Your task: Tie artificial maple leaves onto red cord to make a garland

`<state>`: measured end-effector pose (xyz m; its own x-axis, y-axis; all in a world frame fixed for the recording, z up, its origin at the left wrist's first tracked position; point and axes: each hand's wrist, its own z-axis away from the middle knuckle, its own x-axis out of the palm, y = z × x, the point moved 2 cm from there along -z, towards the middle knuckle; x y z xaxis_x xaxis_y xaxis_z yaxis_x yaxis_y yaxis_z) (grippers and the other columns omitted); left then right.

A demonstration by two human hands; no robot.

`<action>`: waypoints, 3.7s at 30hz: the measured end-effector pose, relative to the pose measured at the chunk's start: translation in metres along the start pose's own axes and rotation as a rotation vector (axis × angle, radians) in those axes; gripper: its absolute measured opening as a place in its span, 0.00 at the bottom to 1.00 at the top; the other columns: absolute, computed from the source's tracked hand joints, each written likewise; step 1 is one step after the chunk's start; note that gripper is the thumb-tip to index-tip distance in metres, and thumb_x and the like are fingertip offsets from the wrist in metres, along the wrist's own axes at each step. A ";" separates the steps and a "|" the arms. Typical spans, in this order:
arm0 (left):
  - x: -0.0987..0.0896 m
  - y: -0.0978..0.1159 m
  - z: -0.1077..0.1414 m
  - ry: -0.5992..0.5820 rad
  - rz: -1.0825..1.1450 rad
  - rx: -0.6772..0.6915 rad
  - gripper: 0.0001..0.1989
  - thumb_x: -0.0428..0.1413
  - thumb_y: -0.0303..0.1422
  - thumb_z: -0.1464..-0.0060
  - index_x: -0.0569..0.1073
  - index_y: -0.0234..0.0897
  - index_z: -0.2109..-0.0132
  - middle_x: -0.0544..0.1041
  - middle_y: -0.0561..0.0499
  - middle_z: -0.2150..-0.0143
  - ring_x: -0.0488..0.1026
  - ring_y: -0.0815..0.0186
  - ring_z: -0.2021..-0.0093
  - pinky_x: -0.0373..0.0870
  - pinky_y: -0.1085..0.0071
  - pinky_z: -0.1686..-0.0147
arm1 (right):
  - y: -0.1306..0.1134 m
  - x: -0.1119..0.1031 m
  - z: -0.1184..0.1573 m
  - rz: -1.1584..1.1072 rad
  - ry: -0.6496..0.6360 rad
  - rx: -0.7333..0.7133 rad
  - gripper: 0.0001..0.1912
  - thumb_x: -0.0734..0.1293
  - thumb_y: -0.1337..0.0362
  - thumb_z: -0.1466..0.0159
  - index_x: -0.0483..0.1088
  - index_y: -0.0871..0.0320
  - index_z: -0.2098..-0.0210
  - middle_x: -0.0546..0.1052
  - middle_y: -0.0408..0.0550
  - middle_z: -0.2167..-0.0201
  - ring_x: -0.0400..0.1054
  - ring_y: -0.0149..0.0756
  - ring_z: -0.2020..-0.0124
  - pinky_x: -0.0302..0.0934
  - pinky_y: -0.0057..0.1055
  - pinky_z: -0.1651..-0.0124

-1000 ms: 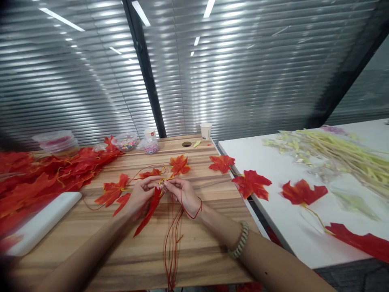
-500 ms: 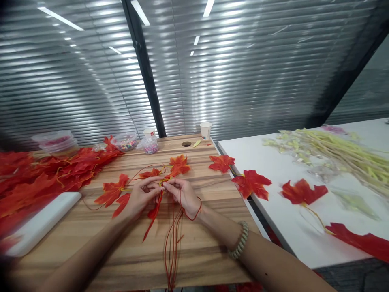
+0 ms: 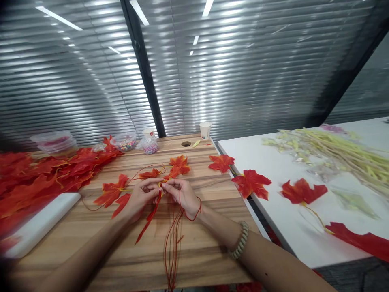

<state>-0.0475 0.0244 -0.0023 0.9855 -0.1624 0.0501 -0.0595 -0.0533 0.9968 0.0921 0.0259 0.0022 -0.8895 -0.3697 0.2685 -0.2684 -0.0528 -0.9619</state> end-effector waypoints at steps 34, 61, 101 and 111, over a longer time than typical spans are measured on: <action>-0.003 -0.004 -0.003 -0.035 -0.056 -0.009 0.15 0.62 0.31 0.59 0.72 0.34 0.61 0.72 0.53 0.73 0.66 0.76 0.80 0.62 0.79 0.80 | 0.008 -0.004 -0.004 -0.043 0.019 -0.032 0.13 0.70 0.57 0.51 0.71 0.62 0.73 0.70 0.44 0.75 0.56 0.25 0.76 0.46 0.24 0.75; 0.000 0.007 -0.003 0.040 -0.127 0.009 0.13 0.58 0.37 0.55 0.74 0.33 0.63 0.70 0.55 0.82 0.64 0.74 0.81 0.58 0.78 0.80 | 0.003 -0.003 -0.002 -0.059 -0.069 -0.008 0.14 0.69 0.58 0.50 0.72 0.62 0.68 0.68 0.41 0.78 0.51 0.22 0.80 0.42 0.24 0.79; -0.057 0.012 -0.022 0.529 0.336 0.167 0.22 0.65 0.30 0.67 0.72 0.33 0.61 0.71 0.57 0.75 0.63 0.80 0.81 0.59 0.83 0.81 | 0.019 0.019 0.026 0.282 -0.824 0.228 0.13 0.69 0.61 0.49 0.73 0.62 0.67 0.74 0.46 0.76 0.67 0.27 0.75 0.59 0.21 0.72; -0.038 0.011 -0.020 0.301 0.335 0.068 0.19 0.62 0.28 0.60 0.71 0.33 0.57 0.75 0.50 0.66 0.72 0.74 0.70 0.69 0.78 0.67 | 0.017 0.022 0.019 0.269 -0.637 0.214 0.21 0.65 0.51 0.46 0.71 0.62 0.62 0.72 0.43 0.80 0.52 0.21 0.87 0.48 0.20 0.84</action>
<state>-0.0820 0.0500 0.0082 0.9118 0.1112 0.3952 -0.3836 -0.1125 0.9166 0.0749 -0.0003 -0.0093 -0.5092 -0.8606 0.0009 0.0661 -0.0402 -0.9970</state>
